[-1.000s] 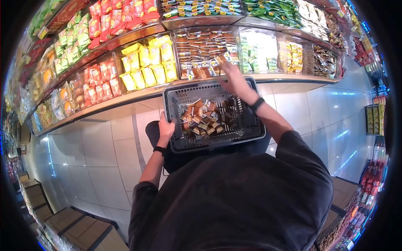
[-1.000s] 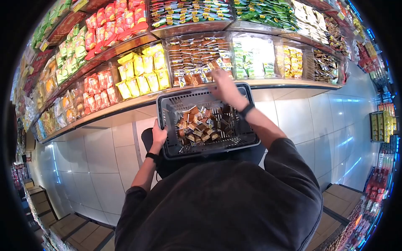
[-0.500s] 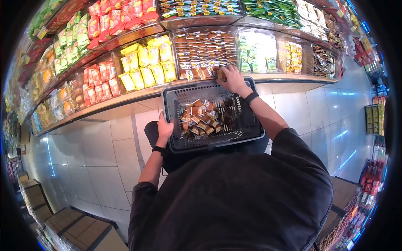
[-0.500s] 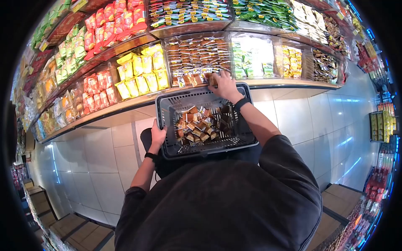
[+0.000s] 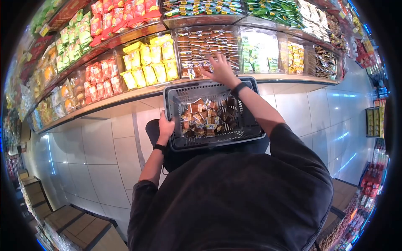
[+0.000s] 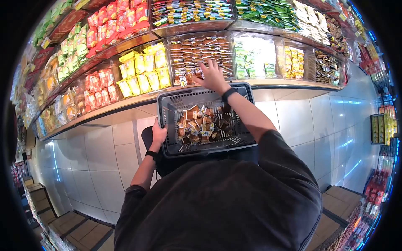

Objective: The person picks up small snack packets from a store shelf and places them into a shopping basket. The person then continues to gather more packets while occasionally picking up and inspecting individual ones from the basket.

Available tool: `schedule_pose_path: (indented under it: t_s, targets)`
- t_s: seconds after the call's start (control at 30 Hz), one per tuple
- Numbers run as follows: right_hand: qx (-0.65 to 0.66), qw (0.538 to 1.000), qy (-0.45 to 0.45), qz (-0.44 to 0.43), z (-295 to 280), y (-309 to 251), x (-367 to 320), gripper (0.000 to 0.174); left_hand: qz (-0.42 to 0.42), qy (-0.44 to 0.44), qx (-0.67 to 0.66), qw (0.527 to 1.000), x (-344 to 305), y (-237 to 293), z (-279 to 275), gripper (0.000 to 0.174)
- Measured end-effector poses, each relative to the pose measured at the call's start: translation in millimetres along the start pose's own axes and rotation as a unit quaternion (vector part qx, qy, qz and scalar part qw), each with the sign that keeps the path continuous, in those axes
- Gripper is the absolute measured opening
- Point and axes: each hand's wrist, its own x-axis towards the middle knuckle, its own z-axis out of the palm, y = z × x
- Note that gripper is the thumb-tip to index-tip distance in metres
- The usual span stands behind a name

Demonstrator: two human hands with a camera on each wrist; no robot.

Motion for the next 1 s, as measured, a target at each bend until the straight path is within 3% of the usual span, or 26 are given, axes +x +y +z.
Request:
schedule_pose_path:
  t_s: [0.07, 0.2, 0.27, 0.33, 0.4, 0.5, 0.67, 0.73, 0.8, 0.83, 0.87, 0.93, 0.97, 1.0]
  targets:
    - [-0.033, 0.999, 0.001, 0.039, 29.2, -7.7, 6.0, 0.086, -0.023, -0.027, -0.004, 0.999, 0.2, 3.4, -2.7, 0.035]
    - [-0.02, 0.997, 0.035, 0.059, 38.0, -20.4, -3.0, 0.079, -0.041, -0.027, -0.007, 0.999, 1.3, 1.9, -2.5, 0.035]
    - [0.145, 0.989, -0.018, -0.002, 27.6, -16.6, -15.2, 0.066, -0.033, -0.024, -0.007, 0.999, 0.3, 2.9, -1.8, 0.034]
    - [0.091, 0.993, -0.017, -0.074, -1.0, -37.7, -35.2, 0.052, 0.007, -0.022, -0.011, 1.0, -0.1, 0.8, -2.6, 0.033]
    - [0.134, 0.981, -0.109, -0.085, -14.0, -48.4, -53.4, 0.046, 0.012, -0.019, -0.014, 1.0, 2.0, -2.3, -0.4, 0.033]
    - [0.215, 0.953, -0.142, -0.159, -27.7, -60.5, -92.2, 0.036, -0.016, -0.019, -0.01, 1.0, 0.4, -1.2, -0.8, 0.034]
    - [0.19, 0.969, -0.122, -0.097, -16.4, -65.9, -44.3, 0.051, -0.005, -0.011, -0.004, 1.0, 0.8, 2.3, -0.8, 0.036]
    - [0.132, 0.985, -0.036, -0.101, 2.5, -71.1, -7.1, 0.062, -0.011, -0.017, -0.002, 1.0, 2.5, -4.1, 1.6, 0.036]
    - [0.067, 0.991, -0.07, -0.096, 38.3, -67.3, 16.1, 0.073, -0.016, -0.019, 0.001, 1.0, 3.5, -9.0, 0.6, 0.036]
    - [0.015, 0.994, -0.041, -0.101, 56.0, -67.4, 19.3, 0.06, -0.015, -0.023, -0.001, 1.0, 3.4, -9.1, 0.7, 0.036]
    - [0.015, 0.994, -0.039, -0.103, 55.5, -70.5, 22.7, 0.06, -0.015, -0.028, -0.004, 1.0, 3.6, -8.9, 1.0, 0.035]
    - [0.031, 0.993, -0.093, -0.066, 54.5, -74.7, 19.8, 0.049, -0.015, -0.023, -0.006, 1.0, 2.6, -10.2, 1.9, 0.034]
    - [0.034, 0.995, -0.027, -0.09, 61.7, -74.4, 11.9, 0.034, -0.02, -0.025, -0.009, 0.999, 0.9, -5.5, 0.5, 0.034]
    - [0.032, 0.995, -0.028, -0.092, 52.8, -76.9, 5.8, 0.034, -0.025, -0.027, -0.012, 0.999, 1.5, -2.8, -0.3, 0.033]
